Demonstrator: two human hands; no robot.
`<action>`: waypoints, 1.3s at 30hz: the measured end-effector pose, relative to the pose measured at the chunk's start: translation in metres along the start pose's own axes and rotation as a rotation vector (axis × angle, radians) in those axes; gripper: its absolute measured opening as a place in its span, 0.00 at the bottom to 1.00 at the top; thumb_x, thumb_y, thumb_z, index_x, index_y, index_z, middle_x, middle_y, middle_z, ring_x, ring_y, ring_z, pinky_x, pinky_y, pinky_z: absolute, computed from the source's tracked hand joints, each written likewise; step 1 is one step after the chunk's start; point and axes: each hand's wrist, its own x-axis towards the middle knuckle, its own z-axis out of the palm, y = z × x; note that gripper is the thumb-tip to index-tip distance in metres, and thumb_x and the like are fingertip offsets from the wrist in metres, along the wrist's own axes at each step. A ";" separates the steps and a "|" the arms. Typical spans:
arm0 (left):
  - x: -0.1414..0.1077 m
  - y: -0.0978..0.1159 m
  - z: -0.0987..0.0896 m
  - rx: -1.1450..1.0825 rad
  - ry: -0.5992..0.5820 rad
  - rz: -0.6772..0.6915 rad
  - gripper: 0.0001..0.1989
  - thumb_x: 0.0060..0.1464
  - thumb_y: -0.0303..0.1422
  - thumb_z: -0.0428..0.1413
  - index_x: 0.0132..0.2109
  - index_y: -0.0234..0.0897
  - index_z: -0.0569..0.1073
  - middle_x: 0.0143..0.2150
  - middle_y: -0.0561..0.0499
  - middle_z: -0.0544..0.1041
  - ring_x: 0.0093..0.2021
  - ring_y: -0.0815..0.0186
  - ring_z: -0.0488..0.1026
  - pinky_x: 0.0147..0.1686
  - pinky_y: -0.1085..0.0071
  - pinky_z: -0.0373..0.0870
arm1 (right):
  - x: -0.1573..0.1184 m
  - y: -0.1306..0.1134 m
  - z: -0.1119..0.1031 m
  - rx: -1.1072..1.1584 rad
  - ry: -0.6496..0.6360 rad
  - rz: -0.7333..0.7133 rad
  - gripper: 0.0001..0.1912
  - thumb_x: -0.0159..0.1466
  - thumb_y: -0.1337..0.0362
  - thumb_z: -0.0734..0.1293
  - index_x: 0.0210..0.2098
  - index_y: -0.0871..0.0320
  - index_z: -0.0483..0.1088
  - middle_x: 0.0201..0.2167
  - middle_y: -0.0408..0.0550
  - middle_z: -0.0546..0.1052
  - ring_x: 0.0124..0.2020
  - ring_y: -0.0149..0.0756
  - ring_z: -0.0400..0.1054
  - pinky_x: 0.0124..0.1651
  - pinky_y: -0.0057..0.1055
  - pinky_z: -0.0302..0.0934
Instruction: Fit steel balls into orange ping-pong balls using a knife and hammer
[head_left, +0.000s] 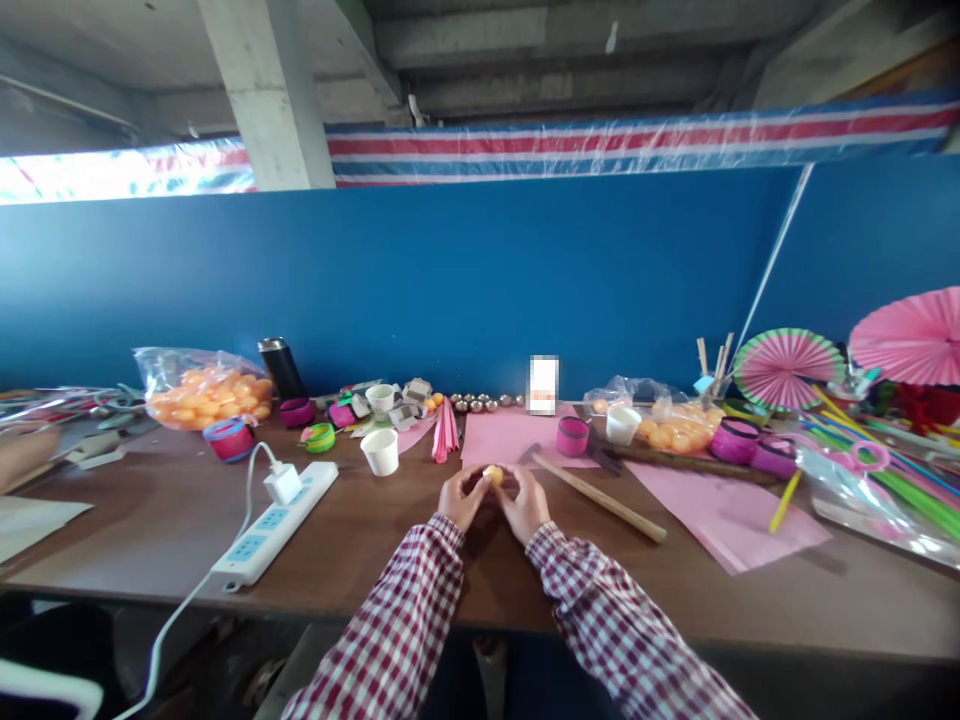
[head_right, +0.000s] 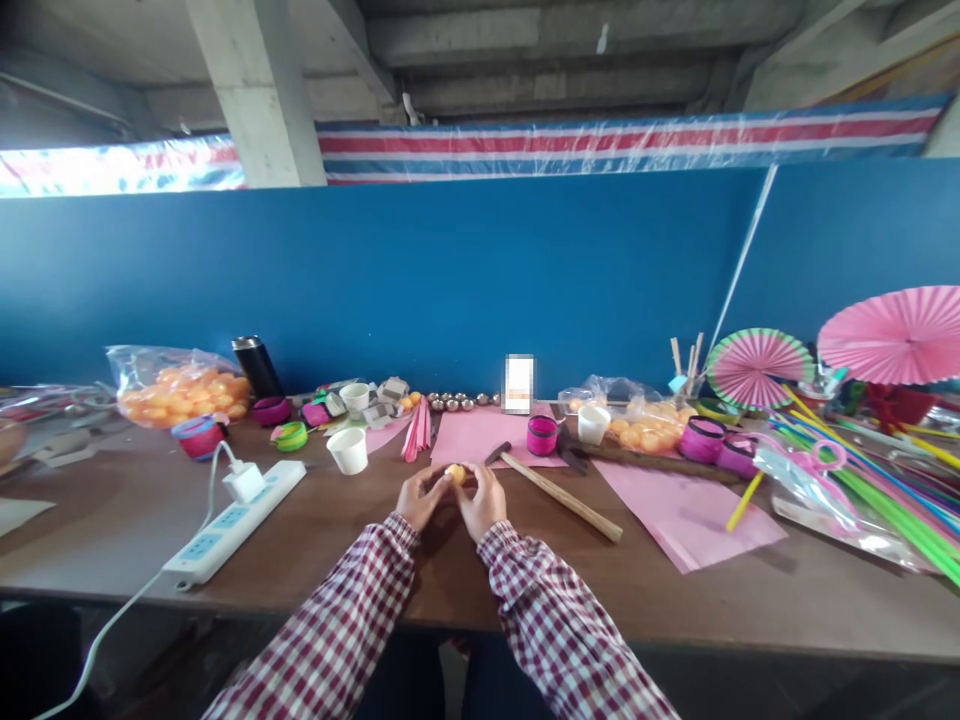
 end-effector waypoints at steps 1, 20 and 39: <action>0.000 0.001 0.000 0.000 -0.019 -0.002 0.18 0.41 0.37 0.57 0.40 0.30 0.72 0.38 0.43 0.75 0.38 0.61 0.72 0.41 0.65 0.67 | 0.000 -0.001 -0.001 -0.005 0.002 0.002 0.14 0.51 0.66 0.63 0.38 0.58 0.66 0.36 0.49 0.73 0.33 0.34 0.69 0.38 0.33 0.65; -0.002 0.002 -0.002 0.029 -0.082 0.014 0.19 0.42 0.37 0.56 0.42 0.31 0.71 0.39 0.44 0.75 0.40 0.59 0.72 0.42 0.64 0.67 | -0.001 -0.001 -0.002 0.005 -0.049 -0.013 0.18 0.48 0.72 0.61 0.39 0.56 0.65 0.37 0.47 0.71 0.36 0.34 0.68 0.38 0.31 0.65; -0.002 -0.002 0.000 0.019 -0.062 -0.013 0.22 0.39 0.36 0.58 0.43 0.32 0.70 0.40 0.44 0.75 0.41 0.60 0.71 0.43 0.64 0.66 | -0.004 -0.004 0.001 0.126 -0.068 0.017 0.17 0.48 0.72 0.59 0.38 0.55 0.63 0.36 0.46 0.71 0.35 0.33 0.68 0.34 0.29 0.66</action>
